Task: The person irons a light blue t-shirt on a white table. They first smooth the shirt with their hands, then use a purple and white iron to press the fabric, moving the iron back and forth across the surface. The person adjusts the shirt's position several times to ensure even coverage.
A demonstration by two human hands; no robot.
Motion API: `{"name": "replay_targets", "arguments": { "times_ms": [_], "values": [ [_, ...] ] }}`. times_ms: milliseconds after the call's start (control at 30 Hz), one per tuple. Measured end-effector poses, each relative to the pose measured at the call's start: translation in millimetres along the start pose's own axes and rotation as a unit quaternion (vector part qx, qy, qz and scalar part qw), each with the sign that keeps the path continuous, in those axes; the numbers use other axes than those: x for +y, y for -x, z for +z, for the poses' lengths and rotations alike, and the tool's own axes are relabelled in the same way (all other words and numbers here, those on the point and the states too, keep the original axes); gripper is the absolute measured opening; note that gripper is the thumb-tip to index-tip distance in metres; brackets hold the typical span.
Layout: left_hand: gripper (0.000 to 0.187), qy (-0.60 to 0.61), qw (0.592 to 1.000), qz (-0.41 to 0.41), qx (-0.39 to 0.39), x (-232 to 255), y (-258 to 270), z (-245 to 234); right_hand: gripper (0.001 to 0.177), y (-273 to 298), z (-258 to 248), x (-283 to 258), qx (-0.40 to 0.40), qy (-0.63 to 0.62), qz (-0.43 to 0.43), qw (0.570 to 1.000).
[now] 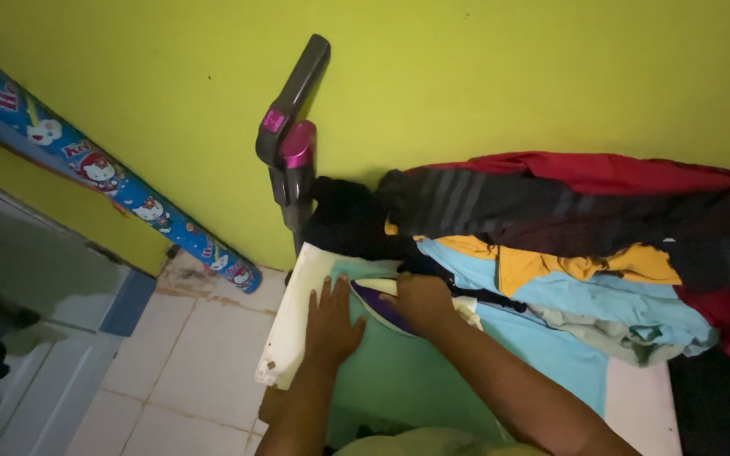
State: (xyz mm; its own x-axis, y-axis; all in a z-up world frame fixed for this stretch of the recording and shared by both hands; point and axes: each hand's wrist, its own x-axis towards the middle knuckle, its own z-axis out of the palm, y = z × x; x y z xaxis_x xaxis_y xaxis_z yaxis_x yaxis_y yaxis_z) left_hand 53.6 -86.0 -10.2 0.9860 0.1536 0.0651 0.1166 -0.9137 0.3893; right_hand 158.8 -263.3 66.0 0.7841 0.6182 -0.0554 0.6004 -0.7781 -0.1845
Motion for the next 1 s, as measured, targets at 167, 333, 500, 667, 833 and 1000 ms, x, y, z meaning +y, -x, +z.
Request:
{"name": "replay_targets", "arguments": {
  "times_ms": [167, 333, 500, 667, 833, 1000],
  "values": [
    [0.089, 0.002, 1.0, -0.011, -0.015, 2.8, 1.4, -5.3, 0.056, -4.3, -4.2, -2.3, -0.064, 0.038, 0.039, 0.996],
    [0.088, -0.045, 0.999, 0.016, 0.007, -2.1, 2.2, 3.9, 0.053, 3.7, -3.5, 3.5, -0.04, 0.013, 0.046, 0.998],
    [0.087, -0.053, 0.999, 0.012, -0.002, -1.7, -1.0, 5.8, 0.05, 15.9, -5.0, 13.7, -0.026, 0.015, 0.068, 0.997],
    [0.085, -0.038, 0.999, 0.015, 0.017, -1.7, 1.1, 4.1, 0.052, 28.3, -12.7, 22.2, -0.065, 0.021, 0.109, 0.992],
    [0.087, -0.054, 0.997, 0.033, 0.041, -5.0, 0.4, 10.4, 0.053, 43.3, -14.5, 38.1, -0.055, 0.016, 0.127, 0.99],
    [0.087, -0.049, 0.996, 0.042, 0.059, -8.4, 1.1, 17.0, 0.053, 59.1, -7.7, 57.9, -0.036, 0.006, 0.127, 0.991]
  ]
}}
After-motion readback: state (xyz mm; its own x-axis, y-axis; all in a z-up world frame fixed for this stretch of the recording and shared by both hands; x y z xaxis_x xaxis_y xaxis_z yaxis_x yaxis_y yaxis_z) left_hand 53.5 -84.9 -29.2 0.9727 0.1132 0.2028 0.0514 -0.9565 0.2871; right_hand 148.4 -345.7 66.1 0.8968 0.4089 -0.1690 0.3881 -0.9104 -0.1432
